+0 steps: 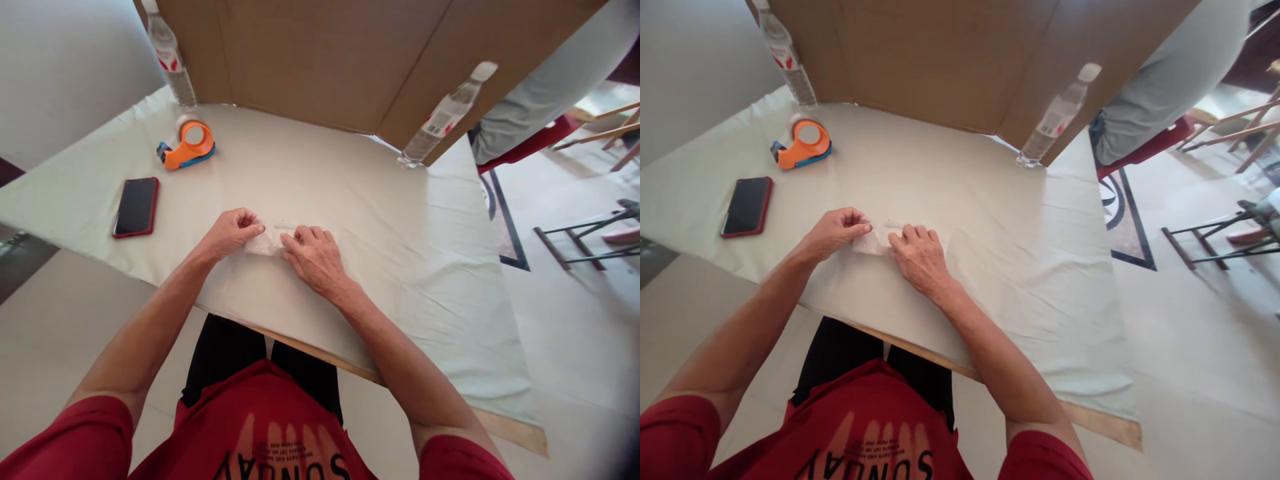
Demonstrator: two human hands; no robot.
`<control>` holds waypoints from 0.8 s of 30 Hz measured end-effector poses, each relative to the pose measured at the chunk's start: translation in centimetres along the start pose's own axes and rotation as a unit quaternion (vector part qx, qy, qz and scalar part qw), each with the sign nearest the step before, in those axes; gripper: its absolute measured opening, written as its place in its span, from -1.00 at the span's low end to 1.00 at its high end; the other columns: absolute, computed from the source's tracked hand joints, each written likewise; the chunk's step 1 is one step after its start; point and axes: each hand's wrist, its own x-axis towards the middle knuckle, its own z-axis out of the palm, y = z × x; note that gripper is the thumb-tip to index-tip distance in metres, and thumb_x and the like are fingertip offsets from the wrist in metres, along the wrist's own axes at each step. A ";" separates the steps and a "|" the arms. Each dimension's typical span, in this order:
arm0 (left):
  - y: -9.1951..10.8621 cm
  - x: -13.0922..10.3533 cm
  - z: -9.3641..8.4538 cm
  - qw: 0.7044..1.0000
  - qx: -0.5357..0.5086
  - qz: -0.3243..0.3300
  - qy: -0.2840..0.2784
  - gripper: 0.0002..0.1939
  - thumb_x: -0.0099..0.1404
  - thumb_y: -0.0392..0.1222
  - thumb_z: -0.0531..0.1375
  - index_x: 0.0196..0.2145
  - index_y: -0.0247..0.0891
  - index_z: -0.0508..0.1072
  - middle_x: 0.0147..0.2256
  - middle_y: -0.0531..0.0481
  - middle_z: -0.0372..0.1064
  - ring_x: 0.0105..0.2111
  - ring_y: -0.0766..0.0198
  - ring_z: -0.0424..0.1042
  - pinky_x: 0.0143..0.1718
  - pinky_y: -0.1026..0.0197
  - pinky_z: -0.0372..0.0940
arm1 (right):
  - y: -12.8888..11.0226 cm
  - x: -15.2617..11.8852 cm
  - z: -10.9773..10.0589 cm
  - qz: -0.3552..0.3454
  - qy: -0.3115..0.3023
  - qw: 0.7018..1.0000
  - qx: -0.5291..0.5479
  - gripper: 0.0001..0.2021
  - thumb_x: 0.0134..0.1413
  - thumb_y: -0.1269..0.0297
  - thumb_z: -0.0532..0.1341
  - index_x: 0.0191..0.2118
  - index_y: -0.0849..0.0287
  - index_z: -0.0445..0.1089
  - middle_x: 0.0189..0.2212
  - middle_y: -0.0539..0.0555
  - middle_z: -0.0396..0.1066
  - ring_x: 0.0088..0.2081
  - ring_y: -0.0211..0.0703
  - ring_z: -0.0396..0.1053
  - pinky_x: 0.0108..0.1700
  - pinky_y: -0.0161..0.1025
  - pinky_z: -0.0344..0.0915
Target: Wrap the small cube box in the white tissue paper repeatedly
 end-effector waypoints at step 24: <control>3.1 0.6 0.6 0.984 0.111 -0.132 -0.049 -0.60 0.12 -0.27 0.31 -0.67 -0.23 0.15 -0.68 0.19 0.00 -0.63 0.45 0.03 -0.57 0.34 -0.05 | 0.1 0.6 0.5 -0.017 0.000 1.000 -0.001 -0.80 0.33 0.34 0.11 -0.04 0.15 0.43 -0.12 0.22 0.41 -0.14 0.04 0.15 -0.20 -0.10 -0.07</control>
